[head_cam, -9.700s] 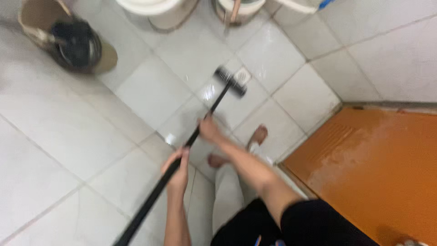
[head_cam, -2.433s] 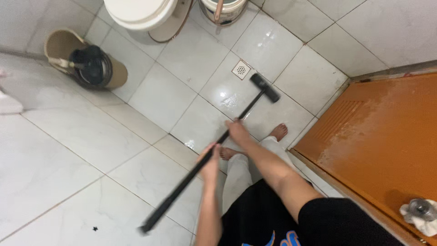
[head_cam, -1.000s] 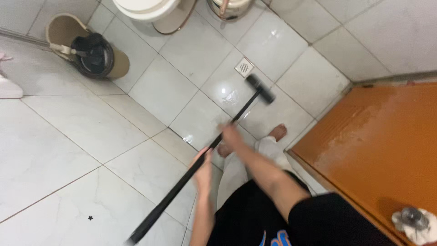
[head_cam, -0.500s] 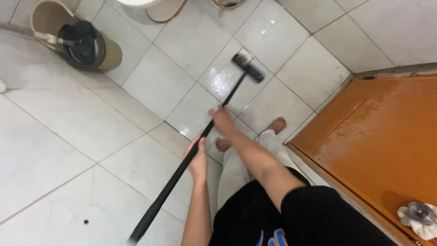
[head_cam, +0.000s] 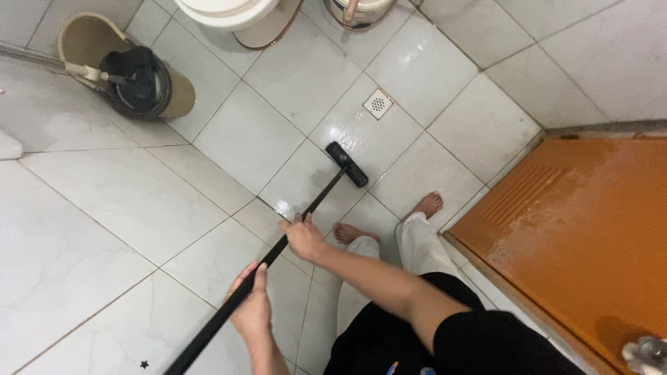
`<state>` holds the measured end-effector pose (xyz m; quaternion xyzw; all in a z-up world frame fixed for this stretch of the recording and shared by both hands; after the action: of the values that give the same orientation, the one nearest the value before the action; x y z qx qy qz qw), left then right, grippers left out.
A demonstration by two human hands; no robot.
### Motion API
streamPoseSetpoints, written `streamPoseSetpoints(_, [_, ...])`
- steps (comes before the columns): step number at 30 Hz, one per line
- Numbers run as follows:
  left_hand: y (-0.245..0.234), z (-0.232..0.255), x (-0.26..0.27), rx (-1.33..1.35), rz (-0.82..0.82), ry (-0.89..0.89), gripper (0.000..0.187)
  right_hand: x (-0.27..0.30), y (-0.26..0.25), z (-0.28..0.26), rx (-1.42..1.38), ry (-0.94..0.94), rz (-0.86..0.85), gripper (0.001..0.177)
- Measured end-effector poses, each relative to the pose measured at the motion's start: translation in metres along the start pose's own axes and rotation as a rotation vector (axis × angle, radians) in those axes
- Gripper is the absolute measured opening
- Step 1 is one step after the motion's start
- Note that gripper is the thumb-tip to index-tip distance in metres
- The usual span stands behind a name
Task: The person scrubs a tiled bathroom floor using a long-handled brush and pours water from a bucket using a handheld scoop.
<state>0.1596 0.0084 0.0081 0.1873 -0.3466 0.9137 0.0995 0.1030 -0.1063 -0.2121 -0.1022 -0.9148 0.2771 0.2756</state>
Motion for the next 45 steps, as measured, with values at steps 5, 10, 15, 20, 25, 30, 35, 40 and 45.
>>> streamPoseSetpoints(5, [0.072, 0.004, -0.002, 0.035, -0.054, 0.094, 0.023, -0.024, -0.031, 0.083, 0.156, -0.083, 0.107, 0.046])
streamPoseSetpoints(10, [0.18, -0.008, -0.034, 0.04, -0.215, 0.323, 0.029, -0.062, -0.101, 0.189, 0.155, 0.193, 0.116, 0.04])
streamPoseSetpoints(15, [0.167, -0.014, -0.045, 0.199, -0.387, 0.173, 0.038, -0.077, -0.087, 0.167, 0.317, 0.137, 0.048, 0.032])
streamPoseSetpoints(20, [0.021, 0.011, -0.046, 0.003, -0.14, 0.091, 0.04, -0.084, -0.002, 0.011, 0.252, -0.099, 0.18, 0.021])
streamPoseSetpoints(25, [0.006, 0.018, -0.031, -0.067, -0.034, 0.15, 0.034, -0.07, -0.007, -0.018, 0.099, -0.092, 0.149, 0.022])
streamPoseSetpoints(30, [0.078, 0.012, -0.055, 0.071, -0.105, 0.202, 0.031, -0.096, -0.06, 0.048, 0.235, -0.014, 0.19, 0.022])
streamPoseSetpoints(35, [0.165, -0.008, -0.056, 0.017, -0.234, 0.203, 0.037, -0.113, -0.102, 0.157, 0.285, 0.159, -0.04, 0.026])
streamPoseSetpoints(40, [0.124, -0.032, -0.043, 0.166, -0.143, 0.052, 0.04, -0.105, -0.052, 0.122, 0.413, 0.033, 0.045, 0.026])
streamPoseSetpoints(45, [0.005, -0.023, -0.051, 0.046, 0.073, 0.091, 0.03, -0.087, 0.017, -0.013, 0.357, -0.007, -0.143, 0.024])
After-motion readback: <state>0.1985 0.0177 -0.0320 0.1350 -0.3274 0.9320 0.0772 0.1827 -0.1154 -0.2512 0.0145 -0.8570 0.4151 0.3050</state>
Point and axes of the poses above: each hand's wrist, its own x-axis away from the middle knuckle, its own y-axis out of the palm, z = x × y, the point moved 7 cm from there along -x, towards the middle knuckle, and after that the axes turned 1 degree about x, right-handed, at the moved point
